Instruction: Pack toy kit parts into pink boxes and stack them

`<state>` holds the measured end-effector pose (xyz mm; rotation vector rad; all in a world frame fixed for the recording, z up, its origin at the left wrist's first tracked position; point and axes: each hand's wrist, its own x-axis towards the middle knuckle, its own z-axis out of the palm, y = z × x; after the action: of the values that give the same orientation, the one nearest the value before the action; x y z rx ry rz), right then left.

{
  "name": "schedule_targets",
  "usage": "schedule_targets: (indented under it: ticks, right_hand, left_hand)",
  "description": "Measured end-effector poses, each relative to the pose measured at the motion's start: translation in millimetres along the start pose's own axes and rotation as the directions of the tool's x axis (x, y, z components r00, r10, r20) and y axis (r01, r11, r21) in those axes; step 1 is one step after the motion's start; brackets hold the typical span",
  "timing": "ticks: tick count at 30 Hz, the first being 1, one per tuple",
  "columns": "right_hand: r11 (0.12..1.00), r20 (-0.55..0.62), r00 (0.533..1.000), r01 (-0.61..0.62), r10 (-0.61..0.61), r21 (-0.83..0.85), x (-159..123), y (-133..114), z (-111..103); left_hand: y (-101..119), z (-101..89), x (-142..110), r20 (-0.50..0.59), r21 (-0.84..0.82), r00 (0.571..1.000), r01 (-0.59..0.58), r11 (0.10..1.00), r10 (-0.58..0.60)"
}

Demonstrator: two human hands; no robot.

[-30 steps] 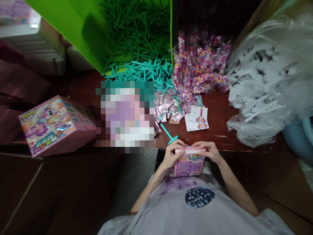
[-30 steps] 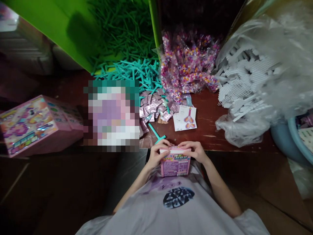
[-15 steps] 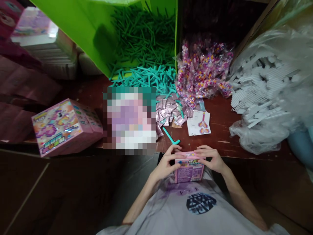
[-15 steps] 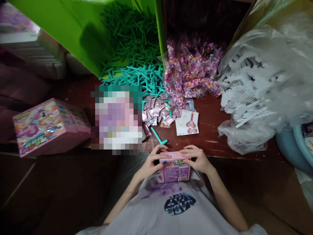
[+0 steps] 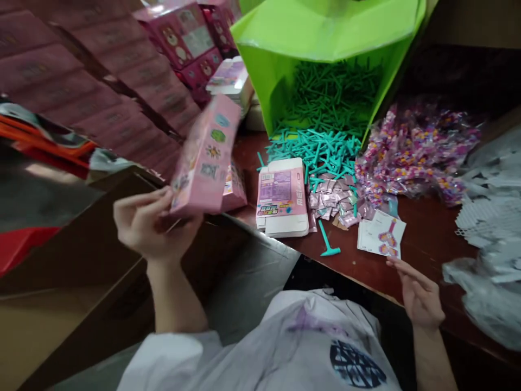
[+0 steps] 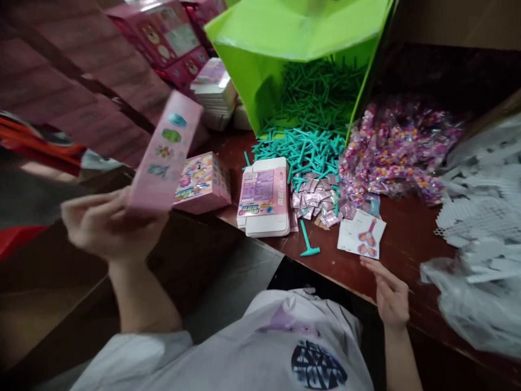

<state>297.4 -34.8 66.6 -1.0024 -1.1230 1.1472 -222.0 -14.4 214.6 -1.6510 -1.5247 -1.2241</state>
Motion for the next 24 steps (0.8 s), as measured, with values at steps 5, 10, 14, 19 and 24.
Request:
schedule_targets:
  ticks: [5, 10, 14, 19, 24]
  right_hand:
    - [0.994, 0.076, 0.992, -0.096, 0.100, -0.059, -8.6, 9.9, 14.9]
    - [0.978, 0.116, 0.993, 0.001, 0.023, -0.208, -3.6, 2.8, 29.0]
    - [0.810, 0.177, 0.977, 0.198, -0.118, -0.553, 9.2, -9.1, 52.0]
    - [0.816, 0.240, 0.964, 0.230, -0.116, -0.530, 19.1, -16.8, 81.6]
    - [0.928, 0.126, 0.931, -0.315, 0.343, -0.201, 44.9, -4.8, 123.5]
  left_hand:
    - [-81.5, 17.2, -15.2, 0.321, 0.196, 0.923, 0.156, 0.968, -0.213]
    - [-12.4, 52.4, -66.9, 0.440, 0.216, 0.881, 0.083, 0.973, -0.173]
    - [54.8, 86.5, -118.7, 0.712, -0.260, 0.686, 0.061, 0.964, 0.149]
    - [61.2, 82.9, -155.8, 0.566, -0.276, 0.820, 0.087, 0.957, 0.089]
    - [108.7, 43.2, -167.9, 0.497, -0.537, 0.839, 0.099, 0.838, 0.219]
